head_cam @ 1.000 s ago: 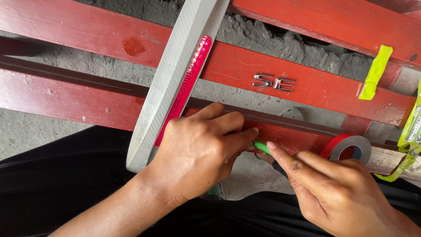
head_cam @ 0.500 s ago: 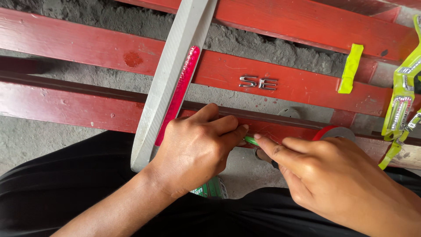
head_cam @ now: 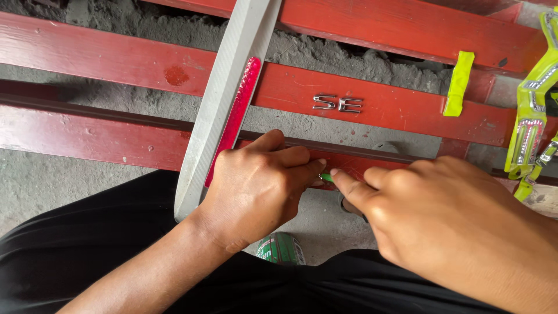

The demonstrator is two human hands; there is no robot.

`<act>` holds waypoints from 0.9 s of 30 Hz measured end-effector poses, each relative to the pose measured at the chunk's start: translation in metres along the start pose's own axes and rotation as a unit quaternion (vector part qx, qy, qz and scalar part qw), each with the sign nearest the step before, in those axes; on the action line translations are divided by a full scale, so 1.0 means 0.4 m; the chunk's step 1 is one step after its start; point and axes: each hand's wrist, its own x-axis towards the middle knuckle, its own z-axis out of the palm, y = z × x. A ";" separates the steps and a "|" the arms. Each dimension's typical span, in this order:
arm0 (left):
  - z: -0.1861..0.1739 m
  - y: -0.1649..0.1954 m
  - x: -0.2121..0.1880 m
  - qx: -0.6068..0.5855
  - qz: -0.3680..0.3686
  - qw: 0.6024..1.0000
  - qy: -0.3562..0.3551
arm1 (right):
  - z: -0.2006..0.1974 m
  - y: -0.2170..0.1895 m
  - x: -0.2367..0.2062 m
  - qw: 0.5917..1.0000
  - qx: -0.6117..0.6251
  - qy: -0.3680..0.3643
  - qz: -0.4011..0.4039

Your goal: The person sits on the ground with a red metal truck bed rail across their lap and applies red tape along the rail. They use a green utility knife to cut tape pieces from the roll and trim the applied tape, pressing the tape down along the rail by hand.

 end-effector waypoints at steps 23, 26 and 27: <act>-0.017 0.009 -0.021 0.004 -0.013 1.000 -0.006 | -0.221 -0.116 0.064 0.981 -0.130 -0.145 -0.017; -0.022 0.001 -0.029 -0.015 0.002 1.000 0.006 | -0.188 -0.088 0.008 0.988 -0.068 -0.109 0.086; -0.024 0.000 -0.032 -0.020 0.005 1.000 0.013 | -0.169 -0.073 -0.016 0.992 -0.027 -0.053 0.109</act>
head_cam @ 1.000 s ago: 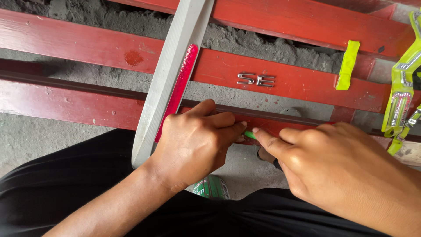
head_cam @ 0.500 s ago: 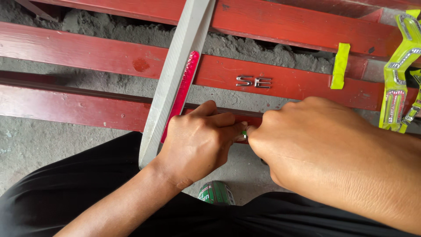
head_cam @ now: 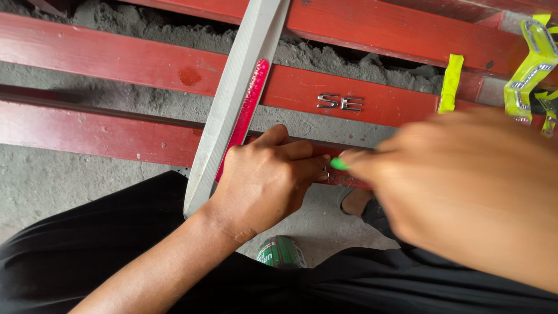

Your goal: The person sits on the ground with a red metal truck bed rail across their lap and applies red tape along the rail. They use a green utility knife to cut tape pieces from the roll and trim the applied tape, pressing the tape down along the rail by hand.

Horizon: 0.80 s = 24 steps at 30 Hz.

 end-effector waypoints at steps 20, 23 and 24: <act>0.004 0.025 -0.035 -0.010 0.001 0.998 0.063 | 0.307 0.080 -0.034 0.809 0.464 0.351 -0.085; 0.013 0.018 -0.034 -0.033 -0.017 0.998 0.056 | 0.306 0.069 -0.028 0.876 0.364 0.315 0.031; 0.020 0.014 -0.033 -0.032 -0.021 0.997 0.063 | 0.305 0.067 -0.025 0.879 0.343 0.330 0.032</act>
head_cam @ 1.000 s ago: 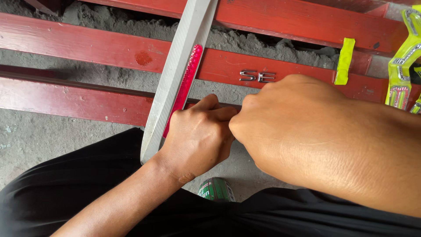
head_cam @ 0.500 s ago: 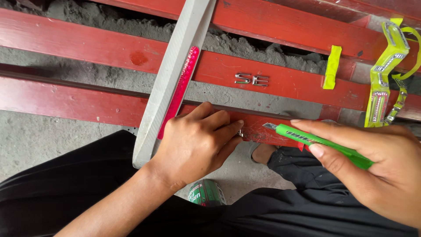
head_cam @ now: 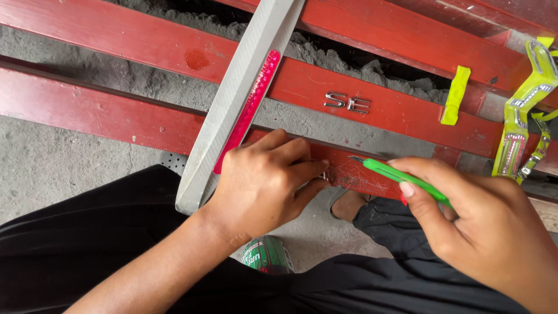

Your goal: The person sits on the ground with a red metal truck bed rail across their lap and applies red tape along the rail. They use a green utility knife to cut tape pieces from the roll and trim the applied tape, pressing the tape down along the rail by hand.

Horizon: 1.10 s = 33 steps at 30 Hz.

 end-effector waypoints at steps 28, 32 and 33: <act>0.032 -0.083 -0.041 -0.066 0.038 0.997 -0.007 | 0.170 -0.081 -0.037 0.972 -0.107 0.118 -0.171; 0.036 -0.085 -0.044 -0.070 0.033 0.997 -0.005 | 0.168 -0.077 -0.018 0.966 -0.121 0.113 -0.199; 0.037 -0.086 -0.045 -0.066 0.035 0.997 -0.004 | 0.167 -0.076 -0.016 0.964 -0.130 0.109 -0.204</act>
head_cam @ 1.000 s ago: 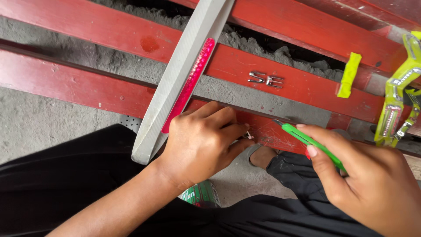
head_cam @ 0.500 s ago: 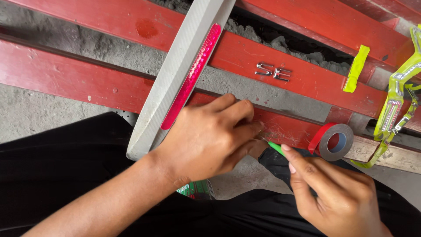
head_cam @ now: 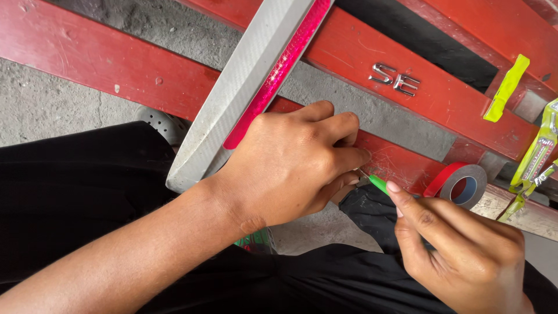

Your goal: The person sits on the ground with a red metal truck bed rail across their lap and applies red tape along the rail. They use a green utility knife to cut tape pieces from the roll and trim the applied tape, pressing the tape down along the rail by hand.

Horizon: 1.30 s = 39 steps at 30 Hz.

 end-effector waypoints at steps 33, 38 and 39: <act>-0.007 0.020 0.034 0.015 -0.063 0.997 -0.033 | -0.032 0.054 0.008 0.973 -0.140 -0.120 -0.138; 0.001 0.028 0.043 0.037 -0.067 0.996 -0.036 | -0.039 0.069 0.011 0.966 -0.159 -0.141 -0.149; 0.000 0.029 0.045 0.036 -0.066 0.997 -0.035 | -0.041 0.069 0.011 0.966 -0.156 -0.142 -0.146</act>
